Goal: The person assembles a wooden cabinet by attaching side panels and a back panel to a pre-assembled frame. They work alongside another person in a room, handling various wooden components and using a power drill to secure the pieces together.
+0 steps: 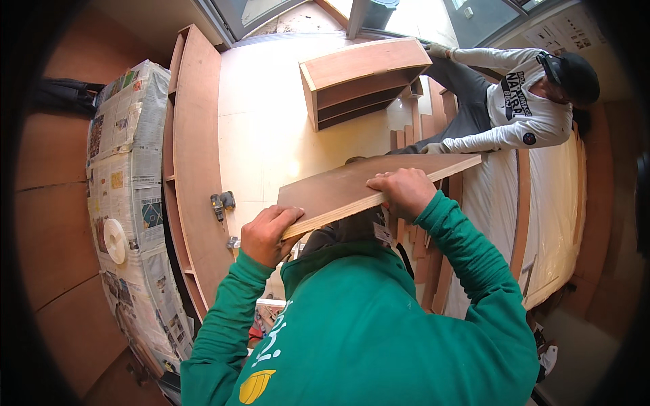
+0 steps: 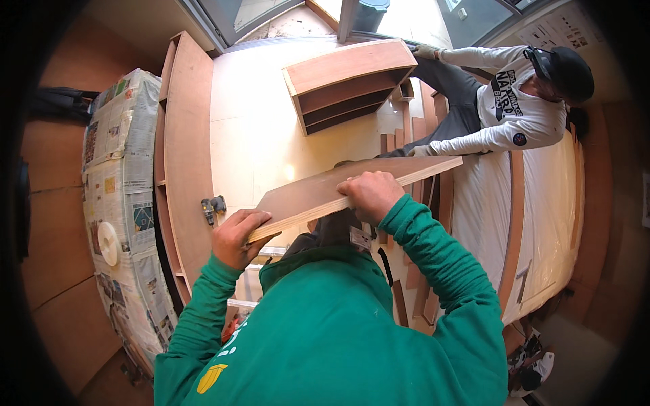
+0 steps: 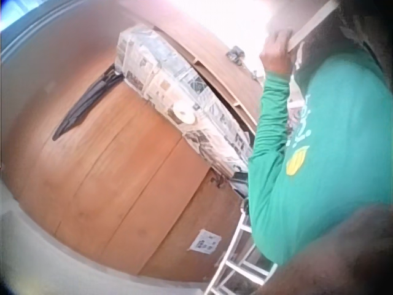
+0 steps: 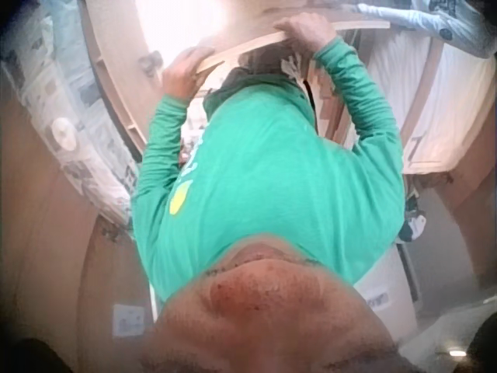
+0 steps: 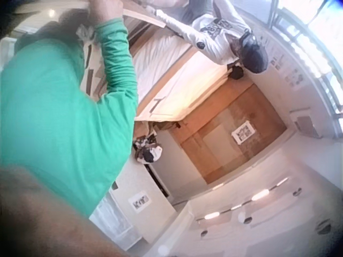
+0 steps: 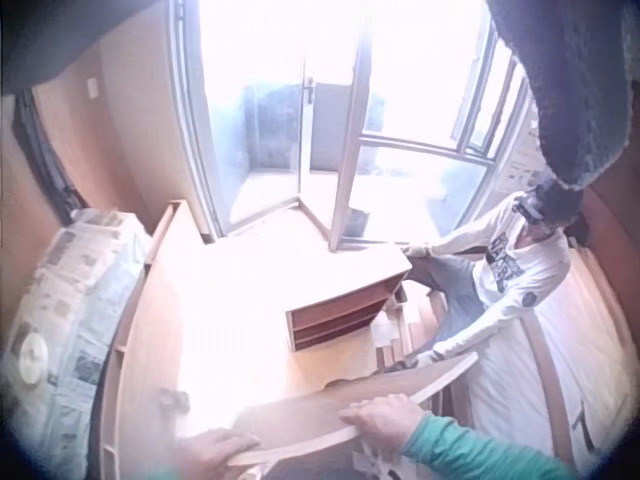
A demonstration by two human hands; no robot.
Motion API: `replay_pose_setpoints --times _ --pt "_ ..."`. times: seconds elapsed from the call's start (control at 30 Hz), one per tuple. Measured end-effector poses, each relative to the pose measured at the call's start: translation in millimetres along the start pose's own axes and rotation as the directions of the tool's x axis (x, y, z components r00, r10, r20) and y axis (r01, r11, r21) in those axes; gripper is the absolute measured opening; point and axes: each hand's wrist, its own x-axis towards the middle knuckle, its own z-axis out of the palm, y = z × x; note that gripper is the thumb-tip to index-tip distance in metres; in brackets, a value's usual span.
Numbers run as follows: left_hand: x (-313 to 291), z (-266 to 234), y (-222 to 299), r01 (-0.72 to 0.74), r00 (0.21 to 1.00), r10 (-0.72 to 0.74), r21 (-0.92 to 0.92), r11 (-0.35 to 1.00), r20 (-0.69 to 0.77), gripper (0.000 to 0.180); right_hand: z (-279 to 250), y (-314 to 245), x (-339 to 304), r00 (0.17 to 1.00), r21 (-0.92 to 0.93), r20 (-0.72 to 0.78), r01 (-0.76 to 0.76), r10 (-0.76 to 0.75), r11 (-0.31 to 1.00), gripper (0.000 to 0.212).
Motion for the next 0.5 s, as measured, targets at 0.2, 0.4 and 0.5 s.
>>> replay_pose_setpoints --times 0.2,0.4,0.5 --pt "25.8 20.1 -38.1 0.245 0.960 -0.250 -0.053 0.968 -0.124 0.058 5.1 55.4 70.1 0.996 -0.057 -0.064 0.058 -0.061 0.997 0.041" --pt "-52.5 59.8 -163.6 0.635 0.772 -0.635 -0.032 0.771 0.029 0.048 7.0 118.0 142.1 0.999 -0.050 -0.041 0.026 -0.028 0.998 0.039" --pt "-104.1 70.9 -210.6 0.730 0.676 -0.727 0.025 0.683 0.125 0.046 25.6 162.0 169.2 0.990 -0.056 -0.136 0.033 -0.040 0.998 0.031"
